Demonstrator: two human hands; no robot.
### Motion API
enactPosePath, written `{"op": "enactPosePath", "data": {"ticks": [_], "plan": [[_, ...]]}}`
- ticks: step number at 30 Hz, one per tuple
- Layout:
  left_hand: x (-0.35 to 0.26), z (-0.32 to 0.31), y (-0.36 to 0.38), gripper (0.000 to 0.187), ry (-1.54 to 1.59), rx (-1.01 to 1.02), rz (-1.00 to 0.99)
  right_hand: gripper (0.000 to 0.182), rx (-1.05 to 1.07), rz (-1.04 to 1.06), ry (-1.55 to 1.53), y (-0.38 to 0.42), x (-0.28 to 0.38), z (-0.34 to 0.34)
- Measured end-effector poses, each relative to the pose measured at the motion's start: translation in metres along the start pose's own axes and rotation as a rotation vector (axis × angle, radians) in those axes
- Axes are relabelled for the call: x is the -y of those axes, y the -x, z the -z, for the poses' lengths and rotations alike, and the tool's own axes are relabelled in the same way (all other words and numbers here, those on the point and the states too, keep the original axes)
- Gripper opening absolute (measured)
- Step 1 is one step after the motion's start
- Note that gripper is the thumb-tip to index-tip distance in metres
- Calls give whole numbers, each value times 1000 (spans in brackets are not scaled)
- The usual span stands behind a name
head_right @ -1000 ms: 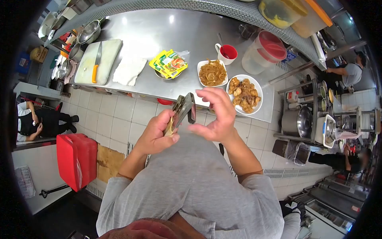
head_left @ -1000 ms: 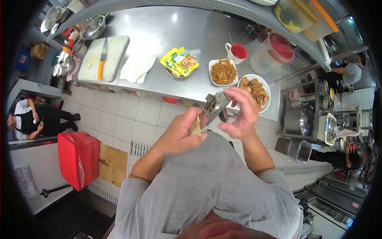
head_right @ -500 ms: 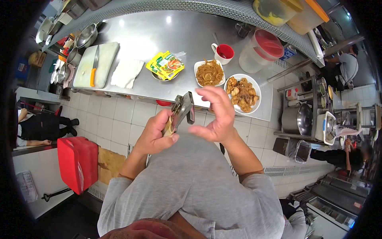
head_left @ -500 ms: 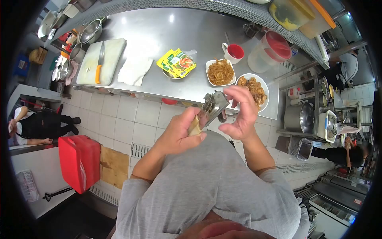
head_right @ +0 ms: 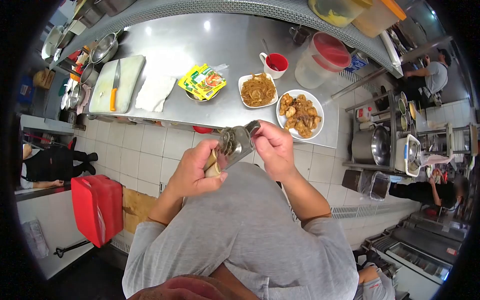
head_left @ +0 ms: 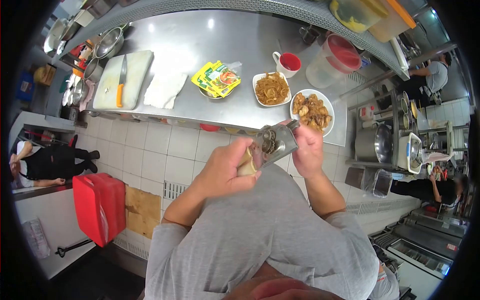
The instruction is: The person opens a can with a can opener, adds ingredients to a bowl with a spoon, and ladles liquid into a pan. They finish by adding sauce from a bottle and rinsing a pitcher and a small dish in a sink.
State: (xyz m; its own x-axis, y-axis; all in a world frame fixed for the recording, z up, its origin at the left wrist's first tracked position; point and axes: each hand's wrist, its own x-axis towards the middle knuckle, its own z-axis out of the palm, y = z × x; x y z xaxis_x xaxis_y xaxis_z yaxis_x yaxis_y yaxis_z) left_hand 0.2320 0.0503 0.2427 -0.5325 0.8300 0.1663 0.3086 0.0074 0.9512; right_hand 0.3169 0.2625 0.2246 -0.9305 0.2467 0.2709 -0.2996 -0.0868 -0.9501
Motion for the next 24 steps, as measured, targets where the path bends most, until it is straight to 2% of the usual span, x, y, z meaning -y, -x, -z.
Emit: {"op": "enactPosePath", "data": {"ticks": [3,7,10,13,15,18,20,21,23,24], "plan": [[-1,0,-5,49,13,21,-5,38,30,-27,37,-1,5,-2],[3,-4,-5,48,33,34,9,35,124,-800,-766,-18,39,-7],[0,-2,-7,46,86,31,26,35,132,-697,-635,-14,22,1],[-3,1,-3,45,132,19,21,46,-122,22,203,-6,8,-15],[-2,3,-4,45,155,17,6,49,10,243,254,-14,17,-10],[3,2,-1,46,180,40,-2,54,92,425,439,-19,22,-6],[10,0,-2,47,177,50,-28,53,65,442,499,-18,9,-7],[9,1,-2,47,181,72,29,50,-42,-72,413,-5,14,-14],[7,1,2,47,186,117,151,46,-51,-83,333,-5,10,-13],[10,1,3,47,246,103,142,45,-58,-89,294,-5,8,-11]]}}
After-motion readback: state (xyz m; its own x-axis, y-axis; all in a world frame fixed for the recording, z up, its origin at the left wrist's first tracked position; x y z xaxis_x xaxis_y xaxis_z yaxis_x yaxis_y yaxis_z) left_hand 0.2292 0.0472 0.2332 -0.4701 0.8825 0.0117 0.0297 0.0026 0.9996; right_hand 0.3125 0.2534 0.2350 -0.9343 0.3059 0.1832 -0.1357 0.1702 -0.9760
